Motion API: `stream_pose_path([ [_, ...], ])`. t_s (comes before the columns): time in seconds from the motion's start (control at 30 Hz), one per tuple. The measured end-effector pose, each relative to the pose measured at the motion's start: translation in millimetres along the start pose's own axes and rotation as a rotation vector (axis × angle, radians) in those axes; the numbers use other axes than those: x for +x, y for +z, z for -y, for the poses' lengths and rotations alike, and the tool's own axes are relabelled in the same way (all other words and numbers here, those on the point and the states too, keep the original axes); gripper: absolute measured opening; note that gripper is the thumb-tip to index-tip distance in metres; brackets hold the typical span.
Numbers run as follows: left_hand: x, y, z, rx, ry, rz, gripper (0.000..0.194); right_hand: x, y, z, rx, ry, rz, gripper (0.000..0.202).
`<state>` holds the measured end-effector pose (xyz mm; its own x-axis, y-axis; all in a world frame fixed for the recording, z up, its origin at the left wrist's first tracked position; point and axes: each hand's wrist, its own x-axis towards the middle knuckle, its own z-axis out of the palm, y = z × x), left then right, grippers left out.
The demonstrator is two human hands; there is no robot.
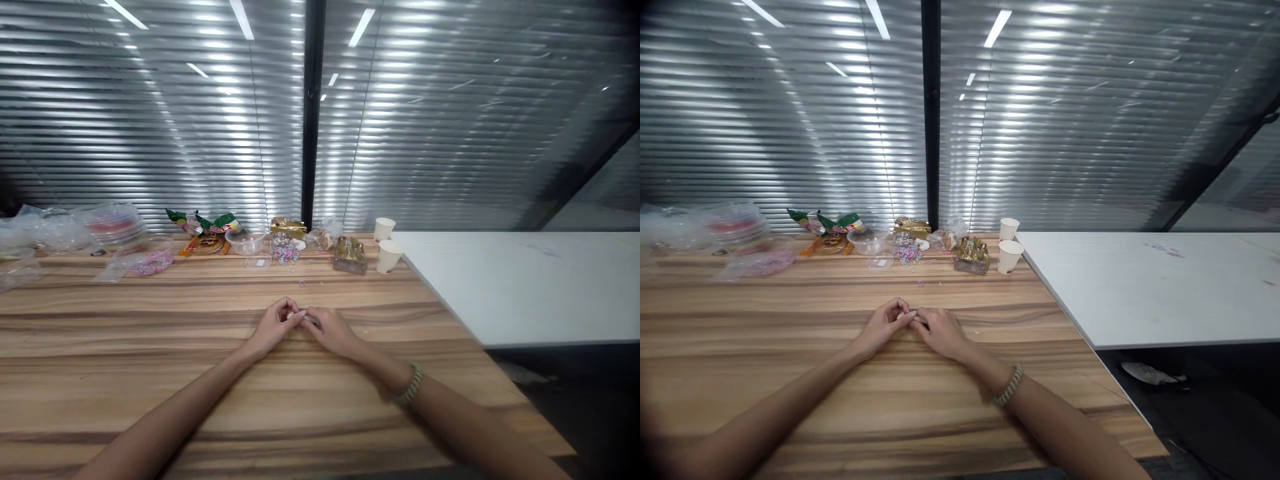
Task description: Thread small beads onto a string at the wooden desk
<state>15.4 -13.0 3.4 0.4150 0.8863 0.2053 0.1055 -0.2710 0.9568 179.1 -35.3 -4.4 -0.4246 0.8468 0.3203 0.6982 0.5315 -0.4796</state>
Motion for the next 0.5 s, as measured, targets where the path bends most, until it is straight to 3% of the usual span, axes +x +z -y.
stream_pose_path([
  [0.5, 0.3, -0.8, 2.4, 0.013, -0.008, 0.025, 0.024, -0.2, -2.2, 2.1, -0.030, -0.002, 0.018, 0.017],
])
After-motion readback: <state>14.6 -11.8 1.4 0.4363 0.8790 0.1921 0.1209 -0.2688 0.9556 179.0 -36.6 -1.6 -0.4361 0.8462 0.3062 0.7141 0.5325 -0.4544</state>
